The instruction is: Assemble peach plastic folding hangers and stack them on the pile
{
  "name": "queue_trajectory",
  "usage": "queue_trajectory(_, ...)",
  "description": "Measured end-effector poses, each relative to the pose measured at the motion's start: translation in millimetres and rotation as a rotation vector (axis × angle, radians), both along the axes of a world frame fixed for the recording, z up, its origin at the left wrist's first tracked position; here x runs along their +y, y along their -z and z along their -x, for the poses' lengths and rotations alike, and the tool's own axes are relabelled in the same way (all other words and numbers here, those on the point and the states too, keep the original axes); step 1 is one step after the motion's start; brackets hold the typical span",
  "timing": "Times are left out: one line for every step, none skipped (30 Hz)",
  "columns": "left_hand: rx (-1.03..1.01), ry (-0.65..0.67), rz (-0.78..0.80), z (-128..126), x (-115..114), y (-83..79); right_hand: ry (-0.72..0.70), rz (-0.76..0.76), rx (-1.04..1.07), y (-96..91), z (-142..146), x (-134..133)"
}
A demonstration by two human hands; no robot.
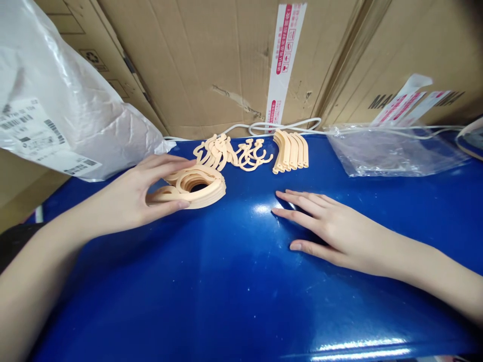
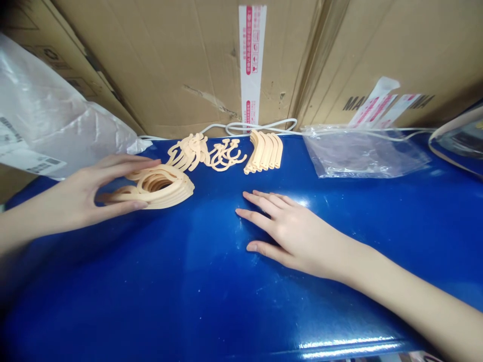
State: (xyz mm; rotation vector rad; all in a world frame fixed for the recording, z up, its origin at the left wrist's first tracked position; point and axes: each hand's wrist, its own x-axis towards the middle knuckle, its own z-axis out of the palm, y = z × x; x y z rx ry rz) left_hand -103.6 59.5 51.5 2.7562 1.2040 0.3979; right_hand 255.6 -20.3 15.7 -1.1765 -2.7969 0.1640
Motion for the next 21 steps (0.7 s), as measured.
queue_trajectory(-0.006,-0.001,0.005,-0.2,-0.2,-0.4,-0.003,-0.002,0.003,0.1,-0.1,0.1)
queue_trajectory(-0.011,-0.001,0.007,-0.4,-0.4,-0.6,-0.005,-0.006,0.006,0.1,-0.1,0.1)
queue_trajectory(-0.015,0.002,0.006,-0.9,-0.5,-0.6,-0.006,-0.010,0.007,0.0,0.0,0.0)
queue_trajectory(-0.015,0.004,0.006,-1.6,-0.5,-0.4,-0.007,-0.013,0.004,-0.1,0.1,0.0)
queue_trajectory(-0.013,0.007,0.008,-2.3,-0.7,-0.1,-0.006,-0.014,-0.003,-0.2,0.2,-0.1)
queue_trajectory(-0.012,0.007,0.009,-3.1,-0.9,0.2,-0.005,-0.015,-0.010,-0.3,0.3,-0.2)
queue_trajectory(-0.013,0.006,0.012,-3.9,-1.1,0.4,-0.004,-0.015,-0.016,-0.4,0.4,-0.3)
queue_trajectory(-0.014,0.001,0.014,-4.5,-1.3,0.6,-0.003,-0.015,-0.021,-0.4,0.5,-0.4)
queue_trajectory(-0.015,-0.002,0.017,-4.9,-1.4,0.7,-0.003,-0.014,-0.024,-0.3,0.6,-0.4)
queue_trajectory(-0.017,-0.006,0.018,-5.1,-1.5,0.8,-0.002,-0.013,-0.023,-0.3,0.6,-0.4)
queue_trajectory(-0.018,-0.005,0.016,-5.0,-1.5,0.9,-0.002,-0.012,-0.022,-0.2,0.6,-0.4)
queue_trajectory(-0.012,-0.006,0.015,-4.7,-1.4,1.0,-0.001,-0.012,-0.020,-0.1,0.5,-0.5)
queue_trajectory(-0.007,-0.002,0.012,-4.3,-1.3,1.1,0.000,-0.012,-0.018,0.0,0.5,-0.5)
queue_trajectory(-0.005,0.001,0.008,-3.9,-1.0,1.2,0.002,-0.012,-0.016,0.0,0.4,-0.5)
queue_trajectory(-0.002,0.002,0.007,-3.4,-0.6,1.4,0.002,-0.012,-0.012,0.0,0.4,-0.6)
queue_trajectory(0.000,0.003,0.007,-3.0,-0.2,1.6,0.002,-0.011,-0.007,0.0,0.3,-0.7)
queue_trajectory(-0.002,0.005,0.005,-2.6,0.1,1.8,0.002,-0.011,0.000,0.0,0.4,-0.7)
queue_trajectory(-0.006,0.004,0.007,-2.5,0.4,1.9,0.002,-0.010,0.006,-0.1,0.4,-0.7)
queue_trajectory(-0.006,0.002,0.011,-2.4,0.6,1.9,0.002,-0.010,0.009,-0.2,0.5,-0.7)
queue_trajectory(-0.004,0.000,0.016,-2.6,0.6,1.8,0.001,-0.009,0.010,-0.3,0.6,-0.6)
queue_trajectory(-0.005,0.002,0.016,-2.8,0.5,1.7,0.001,-0.010,0.010,-0.3,0.6,-0.6)
